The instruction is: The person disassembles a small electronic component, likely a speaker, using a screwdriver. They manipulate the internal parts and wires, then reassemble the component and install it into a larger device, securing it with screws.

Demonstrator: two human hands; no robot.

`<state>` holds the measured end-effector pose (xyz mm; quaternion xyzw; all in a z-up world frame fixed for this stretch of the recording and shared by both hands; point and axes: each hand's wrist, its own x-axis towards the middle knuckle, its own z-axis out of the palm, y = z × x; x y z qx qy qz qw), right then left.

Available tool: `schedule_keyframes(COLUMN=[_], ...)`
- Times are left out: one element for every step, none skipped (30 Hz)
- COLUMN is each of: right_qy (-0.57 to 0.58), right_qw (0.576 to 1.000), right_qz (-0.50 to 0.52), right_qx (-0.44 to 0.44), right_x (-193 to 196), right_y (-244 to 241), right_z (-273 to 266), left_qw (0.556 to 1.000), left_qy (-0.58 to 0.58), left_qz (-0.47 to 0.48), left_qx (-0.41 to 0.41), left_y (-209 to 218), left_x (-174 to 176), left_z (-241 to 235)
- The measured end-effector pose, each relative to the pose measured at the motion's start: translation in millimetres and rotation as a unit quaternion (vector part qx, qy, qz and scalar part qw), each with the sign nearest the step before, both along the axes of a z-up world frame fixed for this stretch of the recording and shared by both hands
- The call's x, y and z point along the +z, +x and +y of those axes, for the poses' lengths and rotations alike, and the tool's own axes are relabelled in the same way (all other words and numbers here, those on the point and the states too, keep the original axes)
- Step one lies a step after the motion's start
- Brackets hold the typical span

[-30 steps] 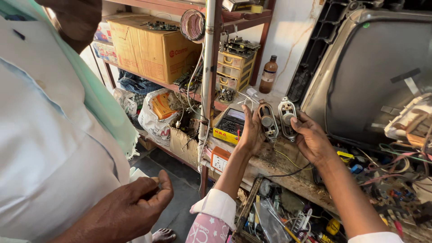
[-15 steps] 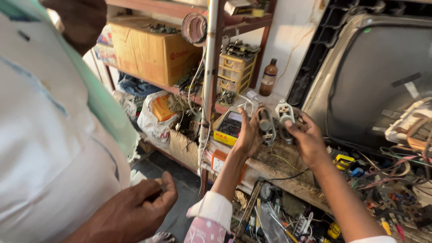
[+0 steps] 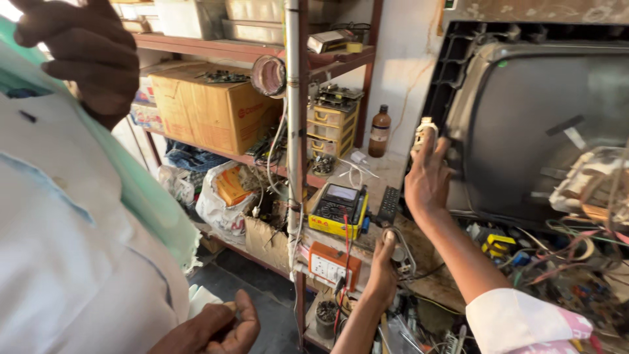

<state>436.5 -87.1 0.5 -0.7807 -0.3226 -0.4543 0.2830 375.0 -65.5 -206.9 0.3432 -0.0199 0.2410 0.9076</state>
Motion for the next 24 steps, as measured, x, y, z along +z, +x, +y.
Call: schedule_keyframes(right_qy=[-0.005, -0.007, -0.011, -0.015, -0.017, -0.020, -0.022, -0.014, -0.006, 0.001, 0.003, 0.005, 0.007, 0.008, 0.009, 0.009, 0.010, 0.011, 0.010, 0.006, 0.003, 0.000, 0.000, 0.000], right_qw=[0.999, 0.999, 0.998, 0.997, 0.997, 0.998, 0.998, 0.999, 0.998, 0.997, 0.998, 0.998, 0.998, 0.998, 0.998, 0.998, 0.997, 0.997, 0.997, 0.996, 0.995, 0.995, 0.994, 0.994], right_qz=[0.028, 0.036, 0.048, 0.059, 0.057, 0.055, 0.042, 0.047, 0.058, 0.070, 0.067, 0.064, 0.059, 0.060, 0.063, 0.067, 0.068, 0.069, 0.071, 0.083, 0.092, 0.102, 0.105, 0.107], right_qx=[-0.027, -0.029, -0.035, -0.041, -0.039, -0.036, -0.033, -0.017, -0.002, 0.013, 0.020, 0.027, 0.034, 0.031, 0.026, 0.021, 0.027, 0.034, 0.041, 0.034, 0.028, 0.023, 0.022, 0.021], right_x=[-1.4, -0.2, -1.9, -7.6, -8.5, -10.5, -3.6, 1.9, -0.3, -0.8, -1.5, -1.5, 1.2, 3.9, 3.5, 3.6, 4.0, 4.7, 4.2, 3.2, 4.4, 5.5, 6.7, 7.7], right_y=[1.5, 5.4, 9.0, 9.2, 9.9, 7.6, 8.0, 6.4, 1.1, -2.2, -5.0, -6.9, -7.2, -7.1, -8.0, -7.9, -7.2, -6.3, -6.3, -6.9, -7.3, -8.0, -8.7, -9.1], right_z=[4.2, 9.3, 10.1, 8.9, 6.7, 3.3, 2.0, 2.8, 1.9, 0.2, -1.4, -2.6, -2.9, -2.0, -1.4, -2.1, -3.5, -3.8, -4.3, -5.3, -4.6, -4.0, -3.3, -3.9], left_qw=[1.000, 0.999, 0.999, 0.999, 0.999, 0.999, 0.999, 0.999, 0.998, 0.998, 0.998, 0.998, 0.998, 0.998, 0.998, 0.998, 0.998, 0.998, 0.997, 0.997, 0.997, 0.997, 0.998, 0.998], left_qy=[-0.002, -0.007, -0.014, -0.022, -0.029, -0.036, -0.044, -0.044, -0.045, -0.046, -0.049, -0.053, -0.055, -0.053, -0.051, -0.049, -0.051, -0.053, -0.057, -0.058, -0.059, -0.059, -0.053, -0.046], left_qz=[-0.025, -0.035, -0.041, -0.046, -0.022, 0.003, 0.016, -0.002, -0.014, -0.025, -0.021, -0.017, -0.014, -0.018, -0.020, -0.021, -0.025, -0.029, -0.031, -0.024, -0.019, -0.014, -0.013, -0.012], left_qx=[-0.002, -0.003, -0.007, -0.011, -0.013, -0.016, -0.018, -0.022, -0.028, -0.034, -0.036, -0.037, -0.038, -0.033, -0.029, -0.026, -0.030, -0.035, -0.038, -0.040, -0.040, -0.041, -0.038, -0.034], left_y=[-4.9, -3.4, -2.8, -7.6, -10.3, -15.4, -11.4, -7.6, -9.5, -8.9, -9.9, -11.5, -12.2, -12.7, -14.8, -16.3, -17.4, -17.8, -18.9, -20.0, -19.3, -18.6, -17.1, -15.0], left_x=[0.6, 5.1, 6.4, 3.0, 2.5, 0.2, 4.9, 9.0, 7.0, 6.4, 5.6, 5.4, 7.8, 11.0, 12.3, 13.9, 15.2, 16.6, 16.3, 15.3, 15.6, 15.3, 14.8, 14.1], left_z=[-1.8, 1.9, 2.2, 1.5, 1.7, 0.5, 0.7, 3.1, 4.2, 4.1, 3.9, 2.7, 2.9, 3.6, 2.4, 1.6, 1.3, 1.8, 1.3, 0.2, 0.7, 1.4, 1.7, 1.0])
